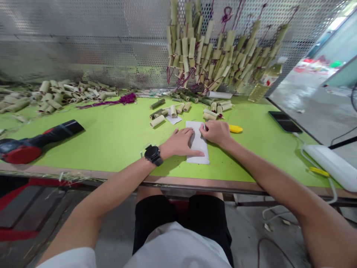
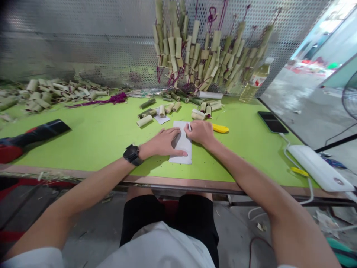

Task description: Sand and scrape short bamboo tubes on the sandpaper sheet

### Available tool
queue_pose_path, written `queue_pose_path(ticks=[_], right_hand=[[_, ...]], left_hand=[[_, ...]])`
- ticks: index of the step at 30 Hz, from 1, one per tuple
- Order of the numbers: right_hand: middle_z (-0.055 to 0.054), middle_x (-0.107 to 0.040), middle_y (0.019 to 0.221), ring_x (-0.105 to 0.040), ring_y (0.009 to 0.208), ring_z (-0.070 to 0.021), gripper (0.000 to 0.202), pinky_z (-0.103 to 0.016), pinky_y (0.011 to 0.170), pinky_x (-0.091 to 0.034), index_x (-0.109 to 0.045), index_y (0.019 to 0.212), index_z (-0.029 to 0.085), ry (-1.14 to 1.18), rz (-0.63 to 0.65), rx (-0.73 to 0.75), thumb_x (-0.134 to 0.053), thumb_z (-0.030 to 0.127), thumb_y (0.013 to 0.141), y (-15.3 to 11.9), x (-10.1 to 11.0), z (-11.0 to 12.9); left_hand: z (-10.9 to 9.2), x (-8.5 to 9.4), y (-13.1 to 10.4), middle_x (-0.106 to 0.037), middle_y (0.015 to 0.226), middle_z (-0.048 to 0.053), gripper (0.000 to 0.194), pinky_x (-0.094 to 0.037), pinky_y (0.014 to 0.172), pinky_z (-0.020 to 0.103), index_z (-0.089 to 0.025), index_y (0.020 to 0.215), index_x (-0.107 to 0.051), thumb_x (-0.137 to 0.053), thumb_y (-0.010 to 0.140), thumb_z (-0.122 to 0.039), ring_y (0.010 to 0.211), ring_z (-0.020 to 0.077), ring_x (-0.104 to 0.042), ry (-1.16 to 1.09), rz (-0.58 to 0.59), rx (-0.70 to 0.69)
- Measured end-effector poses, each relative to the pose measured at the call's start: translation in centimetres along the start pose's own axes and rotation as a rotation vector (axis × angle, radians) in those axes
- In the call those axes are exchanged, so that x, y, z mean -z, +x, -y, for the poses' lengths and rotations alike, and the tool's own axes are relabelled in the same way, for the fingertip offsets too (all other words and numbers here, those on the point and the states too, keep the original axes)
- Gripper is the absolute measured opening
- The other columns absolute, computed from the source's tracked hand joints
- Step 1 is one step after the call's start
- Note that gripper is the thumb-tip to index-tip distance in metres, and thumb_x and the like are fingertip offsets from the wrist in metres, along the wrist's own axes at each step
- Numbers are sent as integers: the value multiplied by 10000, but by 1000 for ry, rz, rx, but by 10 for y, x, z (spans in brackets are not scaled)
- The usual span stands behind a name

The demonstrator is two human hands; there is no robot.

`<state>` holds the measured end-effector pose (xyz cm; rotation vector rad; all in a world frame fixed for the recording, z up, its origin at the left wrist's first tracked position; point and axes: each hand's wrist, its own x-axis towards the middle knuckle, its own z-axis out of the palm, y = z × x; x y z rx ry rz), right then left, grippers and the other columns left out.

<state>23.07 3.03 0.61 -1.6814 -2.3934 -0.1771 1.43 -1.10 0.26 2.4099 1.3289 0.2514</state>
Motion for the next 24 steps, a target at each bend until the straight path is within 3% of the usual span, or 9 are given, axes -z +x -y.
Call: queue_pose_path(ticks=[3, 8, 12, 16, 21, 24], right_hand=[[-182, -818, 898, -606, 688, -226, 512, -359, 651, -345, -865, 935, 112, -5, -8, -27, -438, 345, 1097, 4, 1, -1], [-173, -819, 880, -631, 710, -238, 504, -357, 645, -338, -860, 897, 136, 12, -47, 53, -466, 384, 1091, 0, -1, -1], [-163, -801, 841, -576, 653, -219, 482, -353, 633, -347, -834, 865, 132, 14, -31, -30, -446, 331, 1071, 5, -1, -6], [-145, -779, 791, -579, 660, -222, 494, -364, 650, -358, -813, 813, 160, 61, 4, 52, -467, 392, 1079, 1, -3, -7], [-144, -768, 772, -589, 658, -234, 500, -374, 670, -377, -808, 792, 164, 42, 28, -84, -453, 356, 1088, 7, 1, -13], [-155, -791, 818, -605, 676, -233, 499, -374, 671, -379, -827, 819, 153, 34, 35, -56, -457, 356, 1085, 3, 4, -10]], left_hand=[[0, 0, 0, -506, 1824, 172, 1124, -317, 1371, 644, -257, 1647, -524, -635, 848, -1040, 1661, 503, -462, -2, 5, 9], [0, 0, 1, -563, 1774, 173, 1112, -334, 1363, 644, -260, 1600, -556, -666, 821, -1046, 1638, 500, -488, -1, -2, -10], [0, 1, 0, -496, 1830, 181, 1167, -317, 1374, 655, -252, 1656, -511, -657, 820, -1053, 1652, 511, -471, 2, 3, 13], [1, 0, 0, -557, 1780, 178, 1122, -343, 1363, 648, -256, 1625, -536, -653, 829, -1036, 1650, 497, -477, 1, 10, -12], [1, 1, 1, -480, 1841, 183, 1182, -305, 1387, 655, -244, 1668, -505, -644, 816, -1051, 1683, 517, -432, 8, 10, 11], [2, 1, 1, -468, 1848, 200, 1176, -291, 1396, 652, -219, 1670, -504, -627, 835, -1038, 1695, 506, -421, 6, 29, 4]])
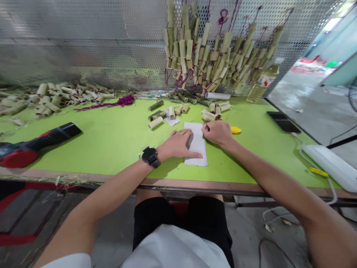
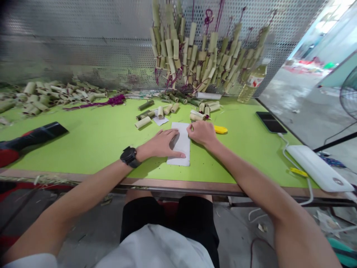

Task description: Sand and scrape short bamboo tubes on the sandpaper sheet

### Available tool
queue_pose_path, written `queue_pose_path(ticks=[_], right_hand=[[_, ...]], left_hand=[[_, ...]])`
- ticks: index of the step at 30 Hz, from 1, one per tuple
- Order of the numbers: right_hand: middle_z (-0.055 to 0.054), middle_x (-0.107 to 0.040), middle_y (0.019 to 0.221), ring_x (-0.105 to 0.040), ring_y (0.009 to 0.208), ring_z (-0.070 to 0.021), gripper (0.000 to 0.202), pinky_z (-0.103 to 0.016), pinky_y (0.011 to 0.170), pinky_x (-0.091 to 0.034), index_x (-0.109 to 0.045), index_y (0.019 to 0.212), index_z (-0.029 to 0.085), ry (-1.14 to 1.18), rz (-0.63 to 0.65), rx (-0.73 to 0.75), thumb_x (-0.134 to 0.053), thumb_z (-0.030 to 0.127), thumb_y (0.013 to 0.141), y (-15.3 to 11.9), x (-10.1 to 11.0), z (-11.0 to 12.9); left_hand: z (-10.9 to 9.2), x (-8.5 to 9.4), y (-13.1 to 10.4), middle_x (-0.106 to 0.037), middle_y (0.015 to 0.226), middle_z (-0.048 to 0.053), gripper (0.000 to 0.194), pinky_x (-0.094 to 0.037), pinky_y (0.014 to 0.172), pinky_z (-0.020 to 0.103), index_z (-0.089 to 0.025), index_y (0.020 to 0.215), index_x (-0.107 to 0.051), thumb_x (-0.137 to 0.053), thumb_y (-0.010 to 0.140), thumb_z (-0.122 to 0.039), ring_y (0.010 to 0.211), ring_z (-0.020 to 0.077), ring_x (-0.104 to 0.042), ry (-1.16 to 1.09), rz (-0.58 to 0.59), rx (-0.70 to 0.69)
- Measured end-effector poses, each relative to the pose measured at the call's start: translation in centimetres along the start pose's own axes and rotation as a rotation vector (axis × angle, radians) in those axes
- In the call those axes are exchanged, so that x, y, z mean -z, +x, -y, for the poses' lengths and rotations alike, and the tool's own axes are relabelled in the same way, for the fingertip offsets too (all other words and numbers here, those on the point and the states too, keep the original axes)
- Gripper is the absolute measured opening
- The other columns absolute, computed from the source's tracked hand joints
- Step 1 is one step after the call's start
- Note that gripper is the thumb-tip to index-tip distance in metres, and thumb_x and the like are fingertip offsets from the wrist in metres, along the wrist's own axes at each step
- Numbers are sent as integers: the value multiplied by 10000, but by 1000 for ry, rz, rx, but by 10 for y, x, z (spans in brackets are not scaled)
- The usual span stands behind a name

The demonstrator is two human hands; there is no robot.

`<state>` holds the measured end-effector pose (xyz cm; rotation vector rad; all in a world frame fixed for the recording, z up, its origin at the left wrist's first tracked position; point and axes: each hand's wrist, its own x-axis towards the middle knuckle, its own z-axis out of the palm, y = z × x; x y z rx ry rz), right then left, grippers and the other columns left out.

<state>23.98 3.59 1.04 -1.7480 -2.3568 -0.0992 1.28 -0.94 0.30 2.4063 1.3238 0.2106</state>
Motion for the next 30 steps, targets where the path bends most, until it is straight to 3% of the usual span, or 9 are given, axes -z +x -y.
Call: queue_pose_path(ticks=[3, 9, 14, 20, 25, 30], right_hand=[[-148, -794, 803, -625, 696, -237, 500, -375, 669, -367, -845, 837, 157, 6, 42, 93, -476, 387, 1084, -6, 1, 4], [-169, -839, 915, -643, 741, -250, 486, -377, 683, -346, -850, 868, 154, -51, -23, 36, -466, 348, 1094, 1, 0, -2], [-148, -834, 860, -662, 756, -253, 519, -388, 695, -338, -852, 829, 176, -54, 52, 204, -475, 387, 1116, -7, 2, -3], [-176, -846, 906, -665, 734, -246, 621, -387, 659, -311, -867, 866, 135, -135, 50, 110, -360, 338, 1163, 0, 5, 5], [-141, -839, 867, -641, 705, -220, 583, -375, 647, -320, -862, 844, 158, -45, 74, 249, -397, 347, 1141, -13, 4, 15], [-156, -834, 872, -631, 697, -220, 594, -371, 657, -334, -850, 840, 139, -73, 82, 132, -374, 325, 1142, -2, 6, 4]], left_hand=[[1, 0, 0, -510, 1819, 196, 1148, -325, 1379, 637, -231, 1645, -530, -630, 833, -1037, 1683, 488, -441, -2, -15, -23], [1, 1, 1, -458, 1858, 186, 1196, -299, 1387, 655, -246, 1682, -493, -652, 809, -1048, 1678, 514, -445, 1, 3, 14], [2, 1, 0, -521, 1819, 160, 1069, -335, 1371, 632, -274, 1586, -561, -671, 826, -1018, 1685, 481, -436, -17, -9, -22], [3, 2, 2, -513, 1813, 186, 1141, -350, 1361, 635, -240, 1630, -520, -671, 814, -1023, 1659, 514, -462, -11, -18, 8], [4, 2, 0, -640, 1675, 182, 1020, -412, 1308, 648, -258, 1502, -595, -662, 827, -1020, 1569, 509, -547, -16, -30, -27], [6, 2, 1, -531, 1797, 183, 1132, -349, 1357, 625, -259, 1616, -534, -676, 806, -1038, 1651, 509, -460, -10, -24, -6]])
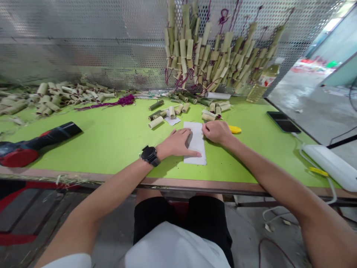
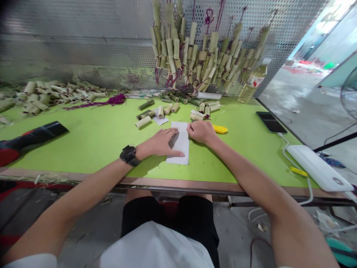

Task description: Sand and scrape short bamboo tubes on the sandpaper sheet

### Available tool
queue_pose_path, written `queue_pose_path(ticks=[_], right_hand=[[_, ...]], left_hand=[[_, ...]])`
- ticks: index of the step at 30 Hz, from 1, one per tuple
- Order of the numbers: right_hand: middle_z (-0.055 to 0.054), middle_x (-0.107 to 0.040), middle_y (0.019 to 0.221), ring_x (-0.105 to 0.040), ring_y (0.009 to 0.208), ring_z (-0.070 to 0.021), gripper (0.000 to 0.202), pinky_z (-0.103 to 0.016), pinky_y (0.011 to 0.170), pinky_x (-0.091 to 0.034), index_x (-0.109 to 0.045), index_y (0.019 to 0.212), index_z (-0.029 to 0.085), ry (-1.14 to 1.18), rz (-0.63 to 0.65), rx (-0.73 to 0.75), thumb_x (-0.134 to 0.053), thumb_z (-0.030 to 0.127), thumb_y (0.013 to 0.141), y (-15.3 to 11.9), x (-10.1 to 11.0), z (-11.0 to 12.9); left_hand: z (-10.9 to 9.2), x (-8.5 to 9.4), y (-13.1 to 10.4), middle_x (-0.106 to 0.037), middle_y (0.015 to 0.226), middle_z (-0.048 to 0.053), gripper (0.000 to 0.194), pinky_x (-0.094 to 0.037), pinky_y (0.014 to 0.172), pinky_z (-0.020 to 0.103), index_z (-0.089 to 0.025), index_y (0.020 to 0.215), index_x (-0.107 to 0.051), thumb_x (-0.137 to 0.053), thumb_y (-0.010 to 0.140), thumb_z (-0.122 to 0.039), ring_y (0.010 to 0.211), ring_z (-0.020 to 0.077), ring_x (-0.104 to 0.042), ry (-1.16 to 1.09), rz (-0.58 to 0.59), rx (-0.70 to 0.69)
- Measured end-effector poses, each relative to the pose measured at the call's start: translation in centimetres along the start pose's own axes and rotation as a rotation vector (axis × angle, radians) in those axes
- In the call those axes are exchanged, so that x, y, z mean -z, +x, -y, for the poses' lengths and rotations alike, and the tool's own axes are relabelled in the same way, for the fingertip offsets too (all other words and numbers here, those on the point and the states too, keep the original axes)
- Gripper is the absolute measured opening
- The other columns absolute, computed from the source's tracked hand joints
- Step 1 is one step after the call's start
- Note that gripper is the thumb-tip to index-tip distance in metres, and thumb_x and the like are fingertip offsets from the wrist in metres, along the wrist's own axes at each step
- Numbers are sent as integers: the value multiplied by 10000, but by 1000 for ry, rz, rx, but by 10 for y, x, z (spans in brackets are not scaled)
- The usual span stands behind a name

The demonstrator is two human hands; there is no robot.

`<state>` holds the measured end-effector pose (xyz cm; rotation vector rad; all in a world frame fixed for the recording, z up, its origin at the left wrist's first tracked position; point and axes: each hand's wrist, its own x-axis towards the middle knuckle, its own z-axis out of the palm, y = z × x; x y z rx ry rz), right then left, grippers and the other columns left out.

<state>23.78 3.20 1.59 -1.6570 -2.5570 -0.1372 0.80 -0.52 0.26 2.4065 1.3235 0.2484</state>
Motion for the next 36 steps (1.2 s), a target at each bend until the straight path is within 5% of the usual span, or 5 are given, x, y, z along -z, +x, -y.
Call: queue_pose_path(ticks=[7, 12, 23, 28, 36], right_hand=[[-129, -812, 809, -616, 697, -217, 529, -379, 654, -289, -804, 758, 173, 43, -22, 186, -462, 367, 1111, -15, -7, 0], [-149, -818, 832, -620, 707, -227, 568, -385, 651, -276, -811, 776, 165, 20, -52, 25, -405, 345, 1130, -6, -6, 1], [-113, -743, 739, -528, 626, -193, 494, -362, 637, -284, -756, 744, 168, 77, -131, -4, -449, 349, 1086, 1, -10, -3], [-91, -708, 687, -499, 622, -188, 467, -369, 641, -279, -714, 675, 193, 123, -118, 186, -492, 354, 1053, -12, -16, -5], [-118, -719, 700, -507, 594, -193, 568, -367, 624, -294, -761, 730, 160, 94, -147, -32, -398, 357, 1120, 5, -16, -5]], left_hand=[[2, 4, 0, -538, 1795, 182, 1121, -365, 1350, 577, -230, 1556, -580, -726, 781, -1027, 1655, 481, -466, -17, 35, -2], [6, 4, 2, -457, 1860, 176, 1162, -324, 1381, 603, -235, 1650, -518, -715, 808, -1011, 1699, 483, -410, -10, 27, 17], [8, 6, 4, -444, 1870, 167, 1203, -339, 1376, 604, -240, 1689, -492, -718, 797, -1014, 1682, 494, -424, -2, 35, 36], [8, 7, 4, -514, 1819, 160, 1180, -399, 1342, 560, -235, 1623, -554, -728, 768, -1029, 1652, 482, -462, -9, 33, 38], [8, 9, 5, -465, 1852, 202, 1324, -371, 1362, 601, -184, 1733, -492, -685, 764, -1065, 1645, 503, -472, 5, 38, 53]])
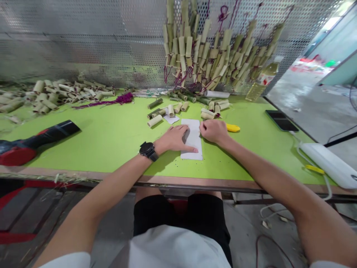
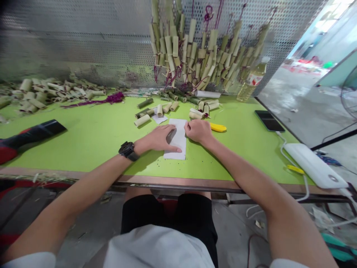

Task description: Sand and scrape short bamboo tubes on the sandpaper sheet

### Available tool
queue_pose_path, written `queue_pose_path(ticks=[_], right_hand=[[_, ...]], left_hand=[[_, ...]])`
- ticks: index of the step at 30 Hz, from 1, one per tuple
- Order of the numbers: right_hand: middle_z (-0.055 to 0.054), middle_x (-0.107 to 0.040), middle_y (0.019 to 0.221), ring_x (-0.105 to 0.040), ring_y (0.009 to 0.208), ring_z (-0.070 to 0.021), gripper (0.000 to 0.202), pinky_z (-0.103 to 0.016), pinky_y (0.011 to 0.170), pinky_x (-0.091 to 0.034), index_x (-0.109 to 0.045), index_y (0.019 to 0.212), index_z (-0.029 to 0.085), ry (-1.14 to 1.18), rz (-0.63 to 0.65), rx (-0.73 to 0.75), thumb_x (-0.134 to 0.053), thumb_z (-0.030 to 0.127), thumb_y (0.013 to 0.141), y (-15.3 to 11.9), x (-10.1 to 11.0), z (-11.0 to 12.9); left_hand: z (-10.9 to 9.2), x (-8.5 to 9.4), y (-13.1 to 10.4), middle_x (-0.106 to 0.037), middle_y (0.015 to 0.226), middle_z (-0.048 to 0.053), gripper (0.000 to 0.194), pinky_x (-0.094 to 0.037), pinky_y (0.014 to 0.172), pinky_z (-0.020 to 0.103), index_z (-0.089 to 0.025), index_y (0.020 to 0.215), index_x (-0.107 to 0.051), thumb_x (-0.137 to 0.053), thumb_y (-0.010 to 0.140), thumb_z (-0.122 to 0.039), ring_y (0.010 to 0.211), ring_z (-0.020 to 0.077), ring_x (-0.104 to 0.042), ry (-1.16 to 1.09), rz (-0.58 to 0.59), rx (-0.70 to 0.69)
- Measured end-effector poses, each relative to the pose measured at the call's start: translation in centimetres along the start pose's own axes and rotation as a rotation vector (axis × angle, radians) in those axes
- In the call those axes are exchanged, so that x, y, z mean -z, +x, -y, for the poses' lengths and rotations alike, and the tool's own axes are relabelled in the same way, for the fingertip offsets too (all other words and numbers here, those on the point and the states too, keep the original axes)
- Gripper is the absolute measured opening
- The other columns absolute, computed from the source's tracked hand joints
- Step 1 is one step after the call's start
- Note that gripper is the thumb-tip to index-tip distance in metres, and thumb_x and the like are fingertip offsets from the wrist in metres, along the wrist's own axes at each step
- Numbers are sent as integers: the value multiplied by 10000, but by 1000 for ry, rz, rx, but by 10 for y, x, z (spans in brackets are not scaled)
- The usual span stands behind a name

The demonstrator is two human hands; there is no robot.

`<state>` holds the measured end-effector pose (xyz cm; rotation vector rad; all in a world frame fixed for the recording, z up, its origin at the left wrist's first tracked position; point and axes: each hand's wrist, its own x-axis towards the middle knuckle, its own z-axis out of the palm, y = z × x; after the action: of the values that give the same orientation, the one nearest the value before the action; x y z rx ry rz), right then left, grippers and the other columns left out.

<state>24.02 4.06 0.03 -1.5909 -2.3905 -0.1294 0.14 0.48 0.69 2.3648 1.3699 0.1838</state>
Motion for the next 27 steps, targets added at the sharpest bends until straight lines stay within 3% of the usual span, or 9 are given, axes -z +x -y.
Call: queue_pose_path(ticks=[5, 11, 18, 24, 27], right_hand=[[-114, -755, 733, -581, 677, -219, 488, -370, 663, -302, -775, 734, 186, 4, 6, 151, -494, 377, 1085, -14, -1, -3], [-153, -787, 804, -574, 657, -212, 601, -372, 644, -312, -818, 788, 146, -47, 12, -41, -388, 370, 1143, 7, 1, 2], [-112, -757, 747, -552, 662, -206, 525, -377, 661, -299, -758, 712, 194, 25, 35, 184, -466, 384, 1103, -13, 3, -6], [-98, -661, 635, -467, 548, -179, 588, -363, 607, -328, -711, 669, 184, 54, 3, -14, -388, 342, 1133, 10, 0, -3], [-87, -654, 641, -456, 550, -172, 533, -366, 614, -326, -679, 660, 194, 78, 21, 32, -434, 332, 1112, 3, 3, 0]], left_hand=[[0, 1, -2, -372, 1911, 181, 1361, -273, 1417, 603, -224, 1839, -384, -687, 794, -1042, 1733, 485, -359, 11, 1, -45], [0, 2, -1, -310, 1942, 160, 1323, -240, 1428, 634, -253, 1833, -427, -612, 817, -1080, 1761, 506, -293, 60, 52, -6], [3, 0, 0, -383, 1908, 166, 1276, -274, 1416, 623, -259, 1791, -508, -657, 806, -1057, 1731, 505, -352, 32, 11, -39], [0, 2, 0, -427, 1878, 185, 1226, -250, 1413, 662, -254, 1770, -528, -664, 832, -1030, 1714, 526, -359, 68, 12, -40], [0, 2, 0, -430, 1874, 186, 1225, -254, 1415, 639, -249, 1765, -535, -658, 834, -1035, 1706, 511, -380, 68, 9, -38]])
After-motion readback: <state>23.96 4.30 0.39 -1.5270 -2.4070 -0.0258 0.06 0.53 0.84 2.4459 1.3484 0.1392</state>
